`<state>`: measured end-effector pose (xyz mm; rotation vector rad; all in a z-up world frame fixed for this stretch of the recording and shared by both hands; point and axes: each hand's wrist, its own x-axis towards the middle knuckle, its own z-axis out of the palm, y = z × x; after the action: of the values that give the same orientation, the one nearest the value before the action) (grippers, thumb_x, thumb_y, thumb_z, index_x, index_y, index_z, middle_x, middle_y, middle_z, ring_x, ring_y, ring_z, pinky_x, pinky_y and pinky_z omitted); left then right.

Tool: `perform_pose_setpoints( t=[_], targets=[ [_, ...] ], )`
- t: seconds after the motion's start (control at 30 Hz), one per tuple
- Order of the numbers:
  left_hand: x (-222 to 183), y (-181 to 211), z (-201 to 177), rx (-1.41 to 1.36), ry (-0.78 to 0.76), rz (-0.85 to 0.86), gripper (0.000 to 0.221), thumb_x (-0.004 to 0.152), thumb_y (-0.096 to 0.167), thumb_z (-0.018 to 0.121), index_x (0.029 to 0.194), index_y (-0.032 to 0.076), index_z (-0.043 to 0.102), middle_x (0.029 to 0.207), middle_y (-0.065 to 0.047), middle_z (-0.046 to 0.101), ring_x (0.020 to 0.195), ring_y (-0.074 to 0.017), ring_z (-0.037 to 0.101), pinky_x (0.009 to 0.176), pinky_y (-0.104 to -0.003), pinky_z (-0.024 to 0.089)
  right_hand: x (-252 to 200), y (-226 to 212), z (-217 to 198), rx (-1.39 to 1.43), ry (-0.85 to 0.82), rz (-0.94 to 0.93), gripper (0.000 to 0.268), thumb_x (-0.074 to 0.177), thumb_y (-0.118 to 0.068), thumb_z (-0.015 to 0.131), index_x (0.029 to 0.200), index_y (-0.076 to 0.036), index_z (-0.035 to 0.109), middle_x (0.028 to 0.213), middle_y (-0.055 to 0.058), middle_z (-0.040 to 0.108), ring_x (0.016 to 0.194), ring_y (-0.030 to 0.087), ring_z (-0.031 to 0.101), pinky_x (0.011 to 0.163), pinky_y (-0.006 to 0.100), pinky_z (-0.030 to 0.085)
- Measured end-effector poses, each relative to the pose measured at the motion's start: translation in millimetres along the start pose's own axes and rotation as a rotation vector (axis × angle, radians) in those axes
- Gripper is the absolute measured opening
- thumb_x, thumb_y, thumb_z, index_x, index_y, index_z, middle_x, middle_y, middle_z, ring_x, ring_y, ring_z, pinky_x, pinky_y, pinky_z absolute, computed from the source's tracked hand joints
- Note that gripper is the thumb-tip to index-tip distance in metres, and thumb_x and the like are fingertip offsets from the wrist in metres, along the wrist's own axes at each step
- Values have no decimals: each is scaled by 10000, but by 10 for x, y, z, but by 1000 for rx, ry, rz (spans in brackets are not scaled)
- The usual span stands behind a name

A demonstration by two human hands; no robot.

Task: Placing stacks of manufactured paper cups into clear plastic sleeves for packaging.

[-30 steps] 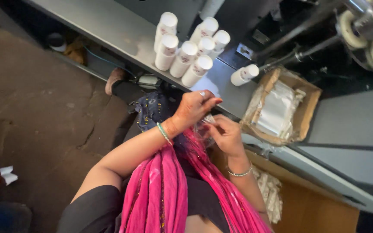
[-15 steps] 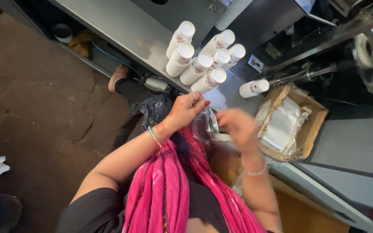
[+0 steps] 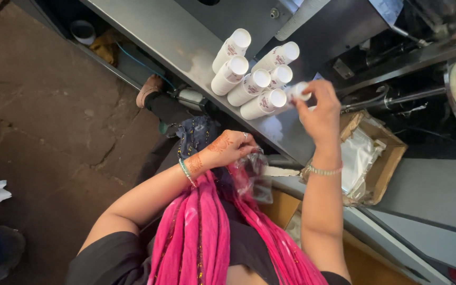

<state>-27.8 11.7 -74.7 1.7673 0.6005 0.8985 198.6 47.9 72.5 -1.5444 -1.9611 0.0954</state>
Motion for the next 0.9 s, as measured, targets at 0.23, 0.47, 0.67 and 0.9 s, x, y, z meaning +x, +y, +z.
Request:
perform_pose_setpoints(
  t=[0.23, 0.47, 0.67, 0.9],
  targets=[
    [44, 101, 262, 36, -160, 97, 221, 958, 118, 586, 1146, 74, 694, 889, -118, 725, 771, -236, 736, 733, -360, 599, -477, -448, -211, 112, -47, 35, 294, 807, 18, 858, 1021, -16, 659, 1239, 126, 681, 1103, 271, 690, 902, 354, 565],
    [69, 907, 98, -292, -129, -130, 369, 1028, 103, 529, 1379, 156, 626, 892, -106, 747, 690, -213, 718, 668, -343, 596, -985, -538, -276, 319, -5, 77, 315, 771, 113, 752, 1070, 18, 718, 1338, 133, 607, 1256, 242, 608, 999, 338, 564],
    [46, 807, 256, 160, 68, 194, 407, 947, 123, 646, 1349, 188, 647, 920, -63, 715, 852, -257, 672, 864, -396, 527, -1503, -593, -55, 629, -43, 295, 342, 818, 97, 743, 1147, 30, 677, 1145, 131, 659, 1055, 194, 638, 929, 308, 527],
    [77, 407, 413, -224, 47, 25, 140, 966, 238, 662, 992, 110, 713, 857, -38, 685, 851, -194, 667, 807, -367, 517, -1692, -250, -2, 1328, 40, 549, 130, 991, -92, 691, 964, 31, 662, 897, 100, 669, 743, 162, 614, 672, 279, 514]
  ],
)
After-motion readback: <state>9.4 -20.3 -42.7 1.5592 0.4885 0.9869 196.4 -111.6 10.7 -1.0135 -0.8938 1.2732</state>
